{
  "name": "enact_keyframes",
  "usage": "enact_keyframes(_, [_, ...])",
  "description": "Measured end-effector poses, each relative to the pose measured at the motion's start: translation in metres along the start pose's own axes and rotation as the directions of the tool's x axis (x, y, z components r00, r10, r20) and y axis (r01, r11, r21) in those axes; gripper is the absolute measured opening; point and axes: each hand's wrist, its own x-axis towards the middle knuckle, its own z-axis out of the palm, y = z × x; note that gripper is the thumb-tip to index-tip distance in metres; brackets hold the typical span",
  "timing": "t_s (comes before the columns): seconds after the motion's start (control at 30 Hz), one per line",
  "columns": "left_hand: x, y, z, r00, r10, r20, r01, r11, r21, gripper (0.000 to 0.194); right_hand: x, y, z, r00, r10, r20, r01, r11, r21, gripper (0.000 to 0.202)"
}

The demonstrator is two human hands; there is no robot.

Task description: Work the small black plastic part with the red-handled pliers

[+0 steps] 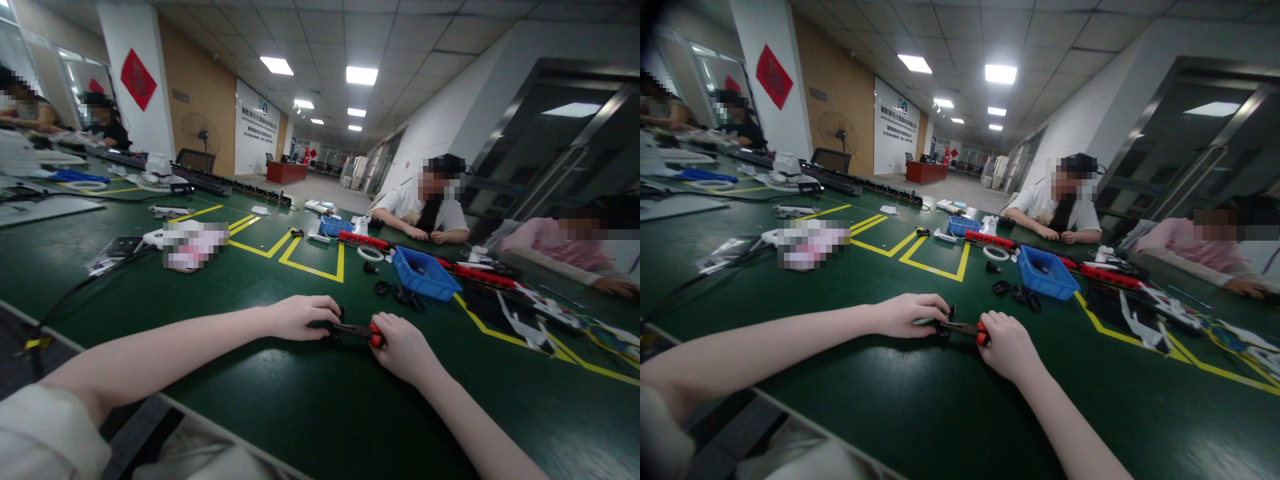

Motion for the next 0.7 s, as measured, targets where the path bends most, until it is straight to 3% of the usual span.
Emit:
enact_keyframes(0.13, [-0.0002, -0.0006, 0.0006, 0.999, -0.002, 0.042, 0.003, 1.000, -0.028, 0.034, 0.0001, -0.0006, 0.0006, 1.000, -0.015, -0.013, 0.015, 1.000, -0.013, 0.009])
enact_keyframes(0.7, [-0.0021, -0.0027, 0.0029, 0.992, 0.080, 0.095, -0.092, 0.987, 0.135, 0.034, -0.0008, -0.0038, -0.0020, 1.000, -0.026, 0.007, 0.026, 1.000, 0.005, 0.012])
